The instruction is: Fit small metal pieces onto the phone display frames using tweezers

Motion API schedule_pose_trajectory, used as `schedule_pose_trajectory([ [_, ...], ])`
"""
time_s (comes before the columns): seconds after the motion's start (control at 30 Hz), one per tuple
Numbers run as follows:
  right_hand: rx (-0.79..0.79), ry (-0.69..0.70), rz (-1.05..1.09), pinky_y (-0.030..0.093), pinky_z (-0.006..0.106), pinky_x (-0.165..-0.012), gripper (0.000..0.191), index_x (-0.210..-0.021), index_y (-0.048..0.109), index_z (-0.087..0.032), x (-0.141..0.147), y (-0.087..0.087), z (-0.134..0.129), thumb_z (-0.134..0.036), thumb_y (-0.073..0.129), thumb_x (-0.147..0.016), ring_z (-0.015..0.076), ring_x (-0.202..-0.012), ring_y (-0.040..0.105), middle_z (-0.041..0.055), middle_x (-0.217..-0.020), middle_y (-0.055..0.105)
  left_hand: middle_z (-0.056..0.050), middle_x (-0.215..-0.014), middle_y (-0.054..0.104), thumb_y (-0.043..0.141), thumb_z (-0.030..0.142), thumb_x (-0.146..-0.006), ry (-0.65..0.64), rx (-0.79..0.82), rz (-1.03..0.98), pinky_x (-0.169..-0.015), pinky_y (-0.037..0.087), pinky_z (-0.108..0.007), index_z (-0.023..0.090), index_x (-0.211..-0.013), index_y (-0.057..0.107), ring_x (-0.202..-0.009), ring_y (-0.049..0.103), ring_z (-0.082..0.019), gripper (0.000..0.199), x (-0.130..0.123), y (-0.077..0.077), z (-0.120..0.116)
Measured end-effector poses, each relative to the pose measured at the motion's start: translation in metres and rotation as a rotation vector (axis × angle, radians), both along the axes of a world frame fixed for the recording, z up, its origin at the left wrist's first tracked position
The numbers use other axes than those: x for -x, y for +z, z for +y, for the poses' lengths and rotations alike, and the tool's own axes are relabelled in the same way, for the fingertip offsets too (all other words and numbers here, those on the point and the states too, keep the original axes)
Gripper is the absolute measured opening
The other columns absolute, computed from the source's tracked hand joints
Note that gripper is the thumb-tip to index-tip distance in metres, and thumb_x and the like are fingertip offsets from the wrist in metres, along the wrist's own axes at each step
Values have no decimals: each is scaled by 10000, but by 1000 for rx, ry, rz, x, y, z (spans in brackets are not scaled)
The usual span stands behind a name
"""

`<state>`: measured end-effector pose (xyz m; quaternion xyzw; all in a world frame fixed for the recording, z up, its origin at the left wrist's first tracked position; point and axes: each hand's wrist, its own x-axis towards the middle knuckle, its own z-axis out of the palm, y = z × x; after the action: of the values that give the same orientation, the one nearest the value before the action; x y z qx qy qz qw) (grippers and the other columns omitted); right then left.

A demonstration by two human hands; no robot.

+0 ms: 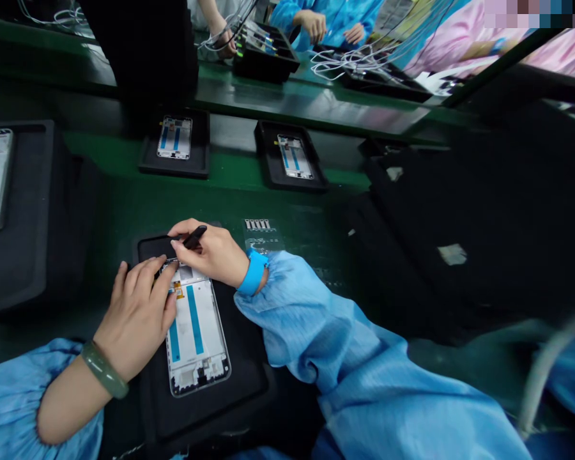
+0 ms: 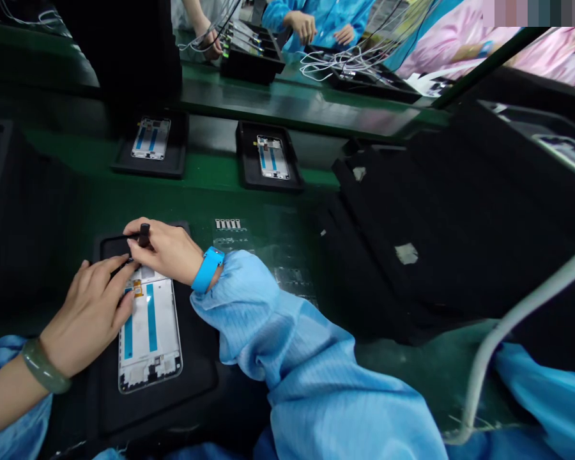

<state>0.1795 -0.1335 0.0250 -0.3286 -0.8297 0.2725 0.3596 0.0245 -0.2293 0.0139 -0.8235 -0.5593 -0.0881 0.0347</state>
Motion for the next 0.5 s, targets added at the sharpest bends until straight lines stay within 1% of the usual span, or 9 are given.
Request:
schedule_pose_trajectory([
  [0.1,-5,5,-6,484,199,-708,175,-965,569,-149,2,-3,-1,-235,480,-841,89,-740,603,19,-888,641,-143,-1207,502,387,258,-853,-8,-3,18,-1023,279,-547,129,-1249,455,-1155,444,-291,422,0,0,1],
  [0.17,-35,29,-50,479,204,-727,170,-958,572,-155,4,-3,-1,-229,474,-841,95,-765,603,22,-893,636,-142,-1207,513,392,250,-850,-22,-6,52,-1035,263,-539,134,-1239,470,-1155,453,-285,413,-1,0,0],
  [0.27,-96,64,-92,467,208,-758,177,-939,582,-160,-2,5,3,-273,470,-860,103,-802,596,24,-890,632,-150,-1227,517,384,230,-852,-34,4,107,-1045,243,-535,131,-1223,488,-1167,459,-282,398,0,6,-1],
  [0.33,-125,-16,-94,453,227,-794,212,-958,581,-161,-13,14,9,-303,441,-887,113,-844,580,31,-911,627,-138,-1242,524,373,263,-867,-34,58,97,-1030,278,-525,148,-1236,475,-1166,470,-270,400,0,14,1],
  [0.37,-145,-84,-117,441,248,-822,219,-975,581,-162,-20,18,14,-293,424,-899,126,-886,564,40,-937,622,-131,-1238,534,367,295,-874,-16,87,79,-1014,305,-523,151,-1262,444,-1150,487,-264,421,0,19,5],
  [0.4,-171,-149,-175,429,274,-844,218,-994,585,-166,-27,20,18,-266,413,-903,143,-928,542,50,-970,613,-127,-1239,537,363,325,-878,12,103,62,-1001,321,-526,148,-1292,404,-1135,500,-262,453,-2,24,11],
  [0.43,-197,-185,-262,419,298,-854,218,-1013,591,-169,-33,21,23,-232,418,-896,162,-962,518,59,-1006,603,-129,-1247,534,358,343,-880,52,103,51,-993,325,-538,138,-1320,358,-1128,505,-264,486,-4,29,21],
  [0.47,-213,-186,-365,412,315,-860,227,-1039,595,-171,-38,19,27,-204,432,-884,179,-986,496,67,-1045,593,-139,-1266,516,355,343,-880,108,82,51,-994,309,-560,120,-1342,316,-1137,494,-274,514,-8,32,33],
  [0.5,-215,-158,-467,409,325,-857,248,-1073,594,-172,-42,15,31,-192,452,-871,190,-991,485,72,-1075,585,-150,-1317,467,346,314,-882,158,46,63,-1006,267,-590,112,-1347,302,-1179,455,-286,509,-13,33,48],
])
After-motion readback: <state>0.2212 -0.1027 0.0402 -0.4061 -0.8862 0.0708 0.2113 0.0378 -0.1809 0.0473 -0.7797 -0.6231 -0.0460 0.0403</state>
